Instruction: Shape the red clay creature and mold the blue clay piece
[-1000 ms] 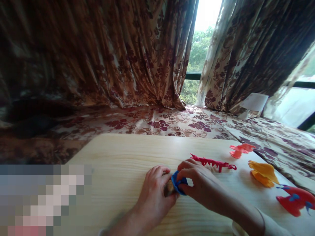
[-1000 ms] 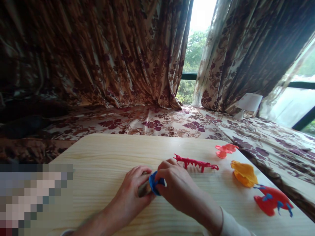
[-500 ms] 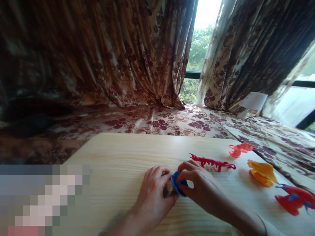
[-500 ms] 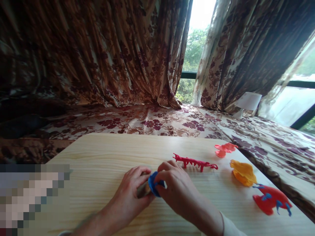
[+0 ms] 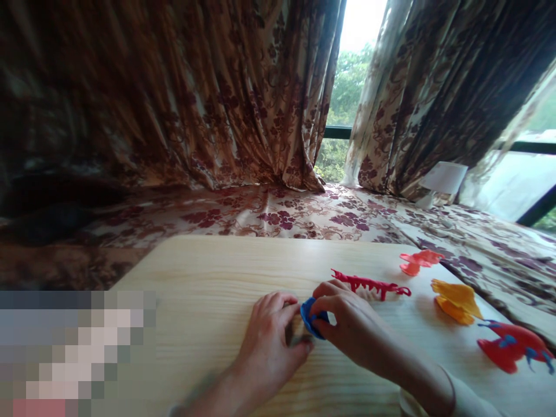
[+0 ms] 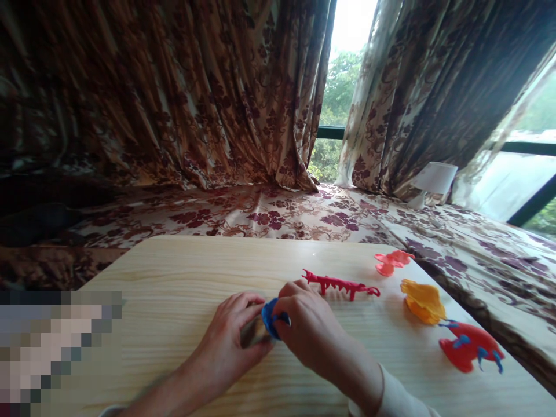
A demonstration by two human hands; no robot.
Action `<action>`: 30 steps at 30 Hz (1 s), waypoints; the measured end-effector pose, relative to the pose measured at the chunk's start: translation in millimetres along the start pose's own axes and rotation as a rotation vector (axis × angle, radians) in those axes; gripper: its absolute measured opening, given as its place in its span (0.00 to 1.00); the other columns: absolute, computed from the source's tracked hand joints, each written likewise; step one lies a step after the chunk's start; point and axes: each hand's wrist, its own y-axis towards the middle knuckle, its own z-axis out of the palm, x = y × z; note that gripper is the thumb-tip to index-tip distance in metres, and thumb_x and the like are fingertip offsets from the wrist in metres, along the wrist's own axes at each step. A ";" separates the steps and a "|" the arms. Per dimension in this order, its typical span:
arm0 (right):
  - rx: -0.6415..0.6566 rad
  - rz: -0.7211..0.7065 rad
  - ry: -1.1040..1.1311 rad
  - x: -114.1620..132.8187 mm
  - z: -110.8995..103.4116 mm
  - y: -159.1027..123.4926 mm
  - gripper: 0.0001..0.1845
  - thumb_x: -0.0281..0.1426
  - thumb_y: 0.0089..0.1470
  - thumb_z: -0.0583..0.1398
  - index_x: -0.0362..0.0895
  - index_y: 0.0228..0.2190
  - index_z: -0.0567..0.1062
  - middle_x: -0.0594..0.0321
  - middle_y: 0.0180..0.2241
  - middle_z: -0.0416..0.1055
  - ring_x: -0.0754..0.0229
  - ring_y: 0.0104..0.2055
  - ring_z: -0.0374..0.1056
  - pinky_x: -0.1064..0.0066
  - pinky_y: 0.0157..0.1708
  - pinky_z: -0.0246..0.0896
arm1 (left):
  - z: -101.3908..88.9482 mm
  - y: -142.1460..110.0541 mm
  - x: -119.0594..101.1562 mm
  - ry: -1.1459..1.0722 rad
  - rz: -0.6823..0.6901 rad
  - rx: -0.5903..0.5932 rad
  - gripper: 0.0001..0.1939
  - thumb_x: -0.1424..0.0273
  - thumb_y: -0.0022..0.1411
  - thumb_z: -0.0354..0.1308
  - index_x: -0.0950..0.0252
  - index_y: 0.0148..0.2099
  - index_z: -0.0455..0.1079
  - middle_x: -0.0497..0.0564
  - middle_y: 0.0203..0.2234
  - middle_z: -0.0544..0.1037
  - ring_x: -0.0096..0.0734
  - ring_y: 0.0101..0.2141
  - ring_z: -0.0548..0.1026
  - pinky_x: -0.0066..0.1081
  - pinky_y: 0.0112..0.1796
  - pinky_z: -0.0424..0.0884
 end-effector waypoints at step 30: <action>-0.093 -0.121 0.341 -14.3 -1.9 -11.0 0.10 0.24 0.53 0.61 0.48 0.38 0.75 0.64 0.39 0.72 0.60 0.42 0.68 0.70 0.44 0.63 | 2.4 -0.1 4.4 -0.125 0.074 -0.058 0.16 0.76 0.47 0.66 0.62 0.41 0.76 0.54 0.40 0.75 0.44 0.46 0.70 0.43 0.49 0.66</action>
